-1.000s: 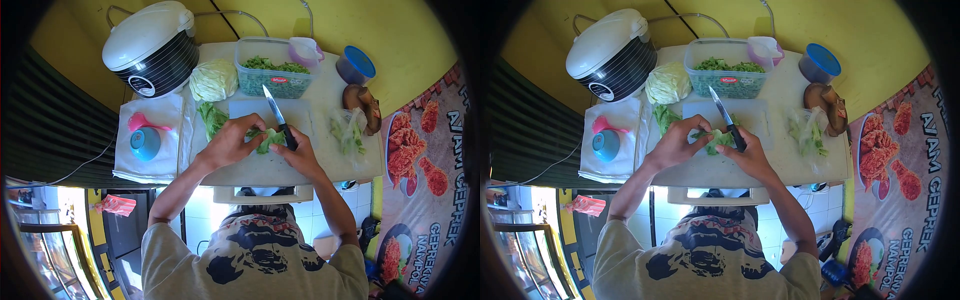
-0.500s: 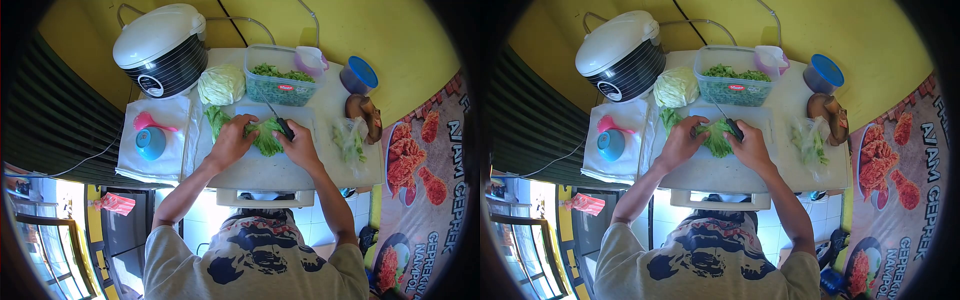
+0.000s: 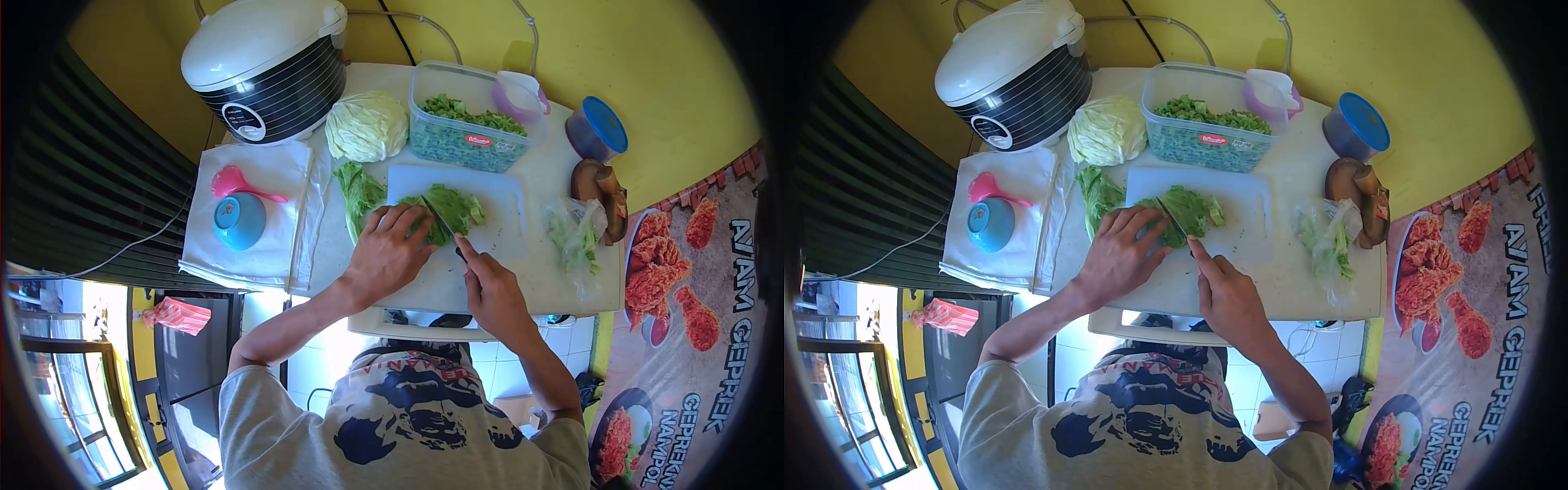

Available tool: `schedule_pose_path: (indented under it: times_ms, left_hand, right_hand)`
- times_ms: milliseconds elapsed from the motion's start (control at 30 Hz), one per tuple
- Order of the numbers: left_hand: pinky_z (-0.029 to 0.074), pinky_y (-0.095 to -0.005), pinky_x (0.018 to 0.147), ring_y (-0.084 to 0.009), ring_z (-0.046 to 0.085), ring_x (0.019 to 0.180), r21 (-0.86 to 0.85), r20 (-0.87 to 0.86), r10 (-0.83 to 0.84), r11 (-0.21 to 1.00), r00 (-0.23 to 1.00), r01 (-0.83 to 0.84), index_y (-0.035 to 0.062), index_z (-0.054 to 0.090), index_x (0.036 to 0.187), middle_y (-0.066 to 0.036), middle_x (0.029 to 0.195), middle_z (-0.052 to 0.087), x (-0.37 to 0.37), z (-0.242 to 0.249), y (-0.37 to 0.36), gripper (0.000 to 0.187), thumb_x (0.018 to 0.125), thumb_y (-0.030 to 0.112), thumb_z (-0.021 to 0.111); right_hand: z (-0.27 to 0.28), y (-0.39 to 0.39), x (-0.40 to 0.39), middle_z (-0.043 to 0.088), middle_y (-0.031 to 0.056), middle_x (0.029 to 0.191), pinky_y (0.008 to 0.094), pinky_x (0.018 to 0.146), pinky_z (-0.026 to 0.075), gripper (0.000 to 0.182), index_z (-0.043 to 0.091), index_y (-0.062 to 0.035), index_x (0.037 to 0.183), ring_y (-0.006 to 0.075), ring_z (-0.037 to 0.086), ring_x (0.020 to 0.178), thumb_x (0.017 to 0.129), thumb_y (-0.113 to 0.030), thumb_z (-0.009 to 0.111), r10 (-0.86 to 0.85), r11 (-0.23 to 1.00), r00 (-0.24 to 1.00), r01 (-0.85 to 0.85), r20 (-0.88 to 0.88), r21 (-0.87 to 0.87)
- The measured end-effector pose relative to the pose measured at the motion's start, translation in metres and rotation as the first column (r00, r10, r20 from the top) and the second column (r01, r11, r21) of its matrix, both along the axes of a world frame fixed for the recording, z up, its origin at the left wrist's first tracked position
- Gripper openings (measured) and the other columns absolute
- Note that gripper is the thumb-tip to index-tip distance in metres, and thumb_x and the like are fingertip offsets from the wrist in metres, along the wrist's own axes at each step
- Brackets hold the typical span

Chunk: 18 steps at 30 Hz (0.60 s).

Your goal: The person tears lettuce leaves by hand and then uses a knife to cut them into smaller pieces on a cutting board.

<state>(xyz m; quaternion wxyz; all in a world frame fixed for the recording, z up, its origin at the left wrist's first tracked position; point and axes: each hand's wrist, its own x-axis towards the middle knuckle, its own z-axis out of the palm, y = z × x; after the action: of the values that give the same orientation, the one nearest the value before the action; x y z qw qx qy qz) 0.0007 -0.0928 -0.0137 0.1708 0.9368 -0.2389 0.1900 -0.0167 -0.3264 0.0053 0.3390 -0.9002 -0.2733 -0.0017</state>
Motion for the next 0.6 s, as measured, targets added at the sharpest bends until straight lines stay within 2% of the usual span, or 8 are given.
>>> schedule_pose_path:
  times_ms: [100, 200, 300, 500, 600]
  left_hand:
    - [0.045, -0.0465, 0.106, -0.032, 0.058, 0.126, 0.002, -0.035, 0.005, 1.0, 0.999, -0.005, 0.0029, 0.065, 0.132, -0.014, 0.132, 0.063, -0.002, -0.005, 0.002, 0.049, 0.091, 0.027, 0.077]
    - [0.045, -0.0465, 0.107, -0.0322, 0.058, 0.125, -0.072, -0.061, 0.007, 0.997, 0.998, -0.011, 0.003, 0.064, 0.134, -0.014, 0.132, 0.063, -0.003, -0.004, 0.003, 0.052, 0.091, 0.028, 0.077]
    - [0.044, -0.0465, 0.107, -0.0325, 0.057, 0.126, -0.069, -0.061, 0.002, 0.998, 0.998, -0.006, 0.0028, 0.064, 0.136, -0.014, 0.134, 0.062, -0.003, -0.007, 0.005, 0.053, 0.091, 0.029, 0.077]
    - [0.042, -0.0472, 0.109, -0.0327, 0.055, 0.127, -0.023, -0.07, -0.007, 1.0, 0.998, 0.006, 0.001, 0.063, 0.136, -0.014, 0.136, 0.059, -0.002, -0.006, 0.005, 0.055, 0.091, 0.029, 0.077]
    - [0.042, -0.0473, 0.109, -0.0335, 0.055, 0.127, -0.078, -0.103, -0.021, 0.997, 0.994, 0.013, 0.0008, 0.058, 0.14, -0.015, 0.136, 0.06, -0.001, -0.006, 0.008, 0.058, 0.092, 0.028, 0.076]
  right_hand:
    - [-0.011, -0.004, -0.002, 0.064, 0.015, 0.087, 0.0455, 0.063, 0.058, 0.06, 0.046, -0.0084, 0.155, 0.0332, 0.067, 0.065, 0.097, -0.003, 0.059, -0.047, 0.995, 0.998, 0.05, 0.033, -0.088]
    - [-0.012, -0.007, -0.002, 0.064, 0.0142, 0.088, 0.0442, 0.058, 0.057, 0.06, 0.046, -0.0075, 0.155, 0.0325, 0.066, 0.061, 0.097, -0.003, 0.06, -0.063, 0.987, 0.996, 0.071, 0.064, -0.143]
    - [-0.013, -0.003, -0.006, 0.063, 0.0141, 0.087, 0.0438, 0.056, 0.056, 0.061, 0.046, -0.008, 0.155, 0.0326, 0.066, 0.059, 0.096, -0.004, 0.06, -0.065, 0.989, 0.994, 0.076, 0.087, -0.128]
    - [-0.01, 0.006, -0.006, 0.062, 0.0141, 0.085, 0.044, 0.055, 0.056, 0.062, 0.044, -0.0083, 0.157, 0.0331, 0.064, 0.057, 0.097, -0.006, 0.06, -0.051, 0.988, 0.997, 0.058, 0.054, -0.146]
    - [-0.008, 0.009, -0.008, 0.064, 0.016, 0.086, 0.0444, 0.059, 0.056, 0.059, 0.047, -0.0083, 0.155, 0.0341, 0.066, 0.062, 0.098, -0.001, 0.059, -0.091, 0.979, 0.996, 0.092, 0.013, -0.179]
